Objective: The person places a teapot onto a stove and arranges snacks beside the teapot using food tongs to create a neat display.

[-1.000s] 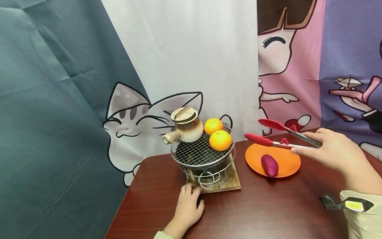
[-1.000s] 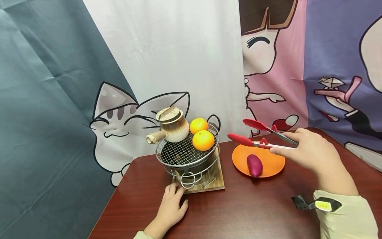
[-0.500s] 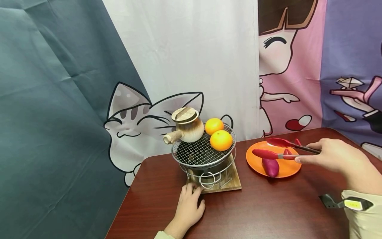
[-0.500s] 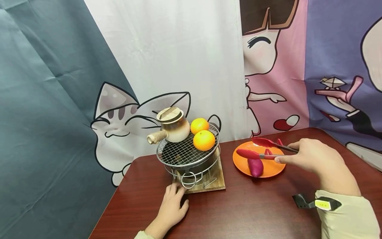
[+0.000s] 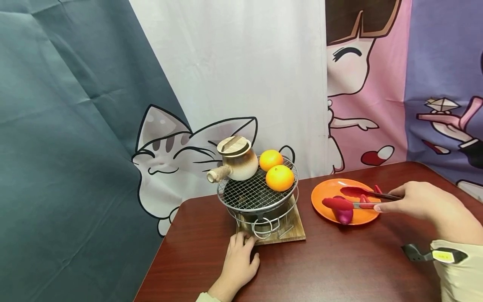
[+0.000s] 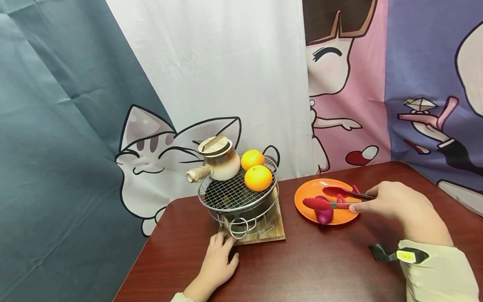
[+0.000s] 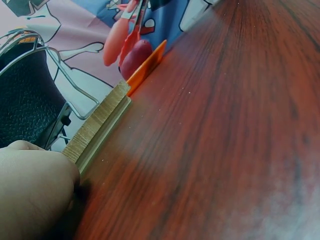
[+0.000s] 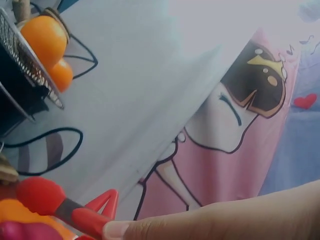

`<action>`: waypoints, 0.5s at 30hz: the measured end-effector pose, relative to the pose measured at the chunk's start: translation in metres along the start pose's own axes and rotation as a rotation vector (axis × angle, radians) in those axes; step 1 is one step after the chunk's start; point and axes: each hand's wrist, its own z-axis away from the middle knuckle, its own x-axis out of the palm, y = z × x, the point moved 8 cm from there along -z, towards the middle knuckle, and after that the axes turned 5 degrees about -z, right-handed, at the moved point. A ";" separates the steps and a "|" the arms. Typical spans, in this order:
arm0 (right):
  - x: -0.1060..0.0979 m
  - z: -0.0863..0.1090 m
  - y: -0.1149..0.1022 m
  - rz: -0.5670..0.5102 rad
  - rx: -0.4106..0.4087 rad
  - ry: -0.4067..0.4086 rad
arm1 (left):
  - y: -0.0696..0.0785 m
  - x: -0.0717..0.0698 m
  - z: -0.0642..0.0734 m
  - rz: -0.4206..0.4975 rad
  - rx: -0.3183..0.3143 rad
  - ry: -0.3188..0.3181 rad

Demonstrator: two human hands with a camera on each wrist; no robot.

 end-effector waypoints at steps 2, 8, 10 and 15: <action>0.002 0.000 0.003 0.003 0.006 -0.003 | 0.000 0.000 0.000 0.003 0.002 -0.002; 0.008 -0.001 0.011 0.017 0.018 -0.026 | -0.001 -0.001 0.000 -0.001 0.002 0.001; 0.010 -0.002 0.011 0.021 0.015 -0.029 | -0.001 0.000 0.000 -0.003 0.002 -0.003; 0.013 -0.004 0.007 0.047 -0.021 -0.042 | 0.000 0.000 0.001 -0.004 0.007 0.000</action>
